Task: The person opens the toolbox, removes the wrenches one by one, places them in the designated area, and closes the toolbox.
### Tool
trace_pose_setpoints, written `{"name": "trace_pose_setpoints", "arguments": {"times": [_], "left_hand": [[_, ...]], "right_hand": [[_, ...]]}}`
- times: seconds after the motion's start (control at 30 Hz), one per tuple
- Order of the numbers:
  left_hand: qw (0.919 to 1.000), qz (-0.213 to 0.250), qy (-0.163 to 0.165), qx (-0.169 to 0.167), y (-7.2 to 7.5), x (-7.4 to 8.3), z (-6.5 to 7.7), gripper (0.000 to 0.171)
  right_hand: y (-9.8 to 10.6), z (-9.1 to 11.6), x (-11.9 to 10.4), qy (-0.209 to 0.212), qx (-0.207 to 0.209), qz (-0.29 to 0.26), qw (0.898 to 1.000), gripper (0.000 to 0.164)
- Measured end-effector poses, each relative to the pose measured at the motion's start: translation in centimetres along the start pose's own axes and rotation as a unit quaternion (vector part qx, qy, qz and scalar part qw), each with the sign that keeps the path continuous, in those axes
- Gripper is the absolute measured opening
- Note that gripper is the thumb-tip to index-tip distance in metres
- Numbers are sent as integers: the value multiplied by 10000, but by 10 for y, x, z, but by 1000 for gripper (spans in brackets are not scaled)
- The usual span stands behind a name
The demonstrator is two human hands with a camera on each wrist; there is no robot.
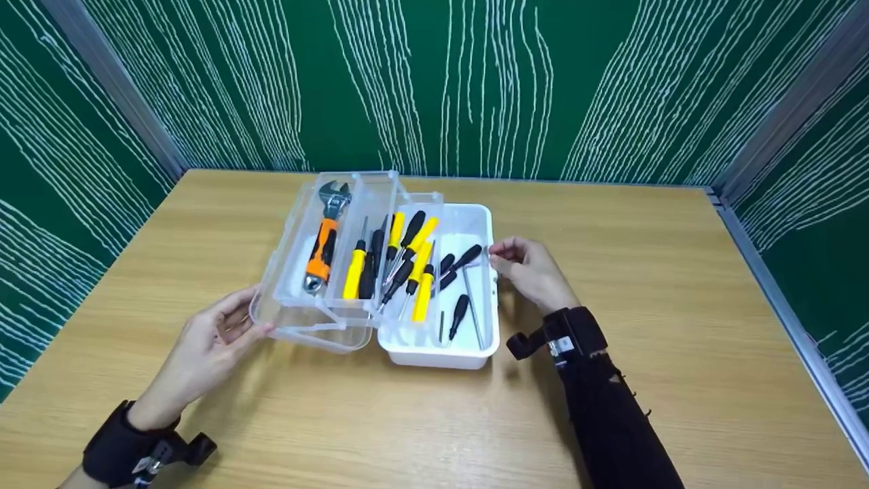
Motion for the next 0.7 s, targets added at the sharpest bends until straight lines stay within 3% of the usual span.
{"name": "trace_pose_setpoints", "arguments": {"times": [0.2,0.37,0.7], "left_hand": [[9976,480,457,-214,-6,-11,-10,68],[9934,899,617,-364,-9,-14,-11,68],[9917,883,850,-392,-13,-26,-16,67]], "right_hand": [[5,-4,1,13,14,-100,9999,37],[8,-7,4,-30,24,-23,10000,36],[12,-10,5,11,97,16,10000,32]]}}
Point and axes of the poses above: each hand's wrist, its own z-axis away from the middle knuckle, its own y-axis out of the back of the hand, x = y × z, the point moved 10 cm from there along -z, towards the middle knuckle, and after that the axes turned 13 degrees about y, right-handed, at the moved point
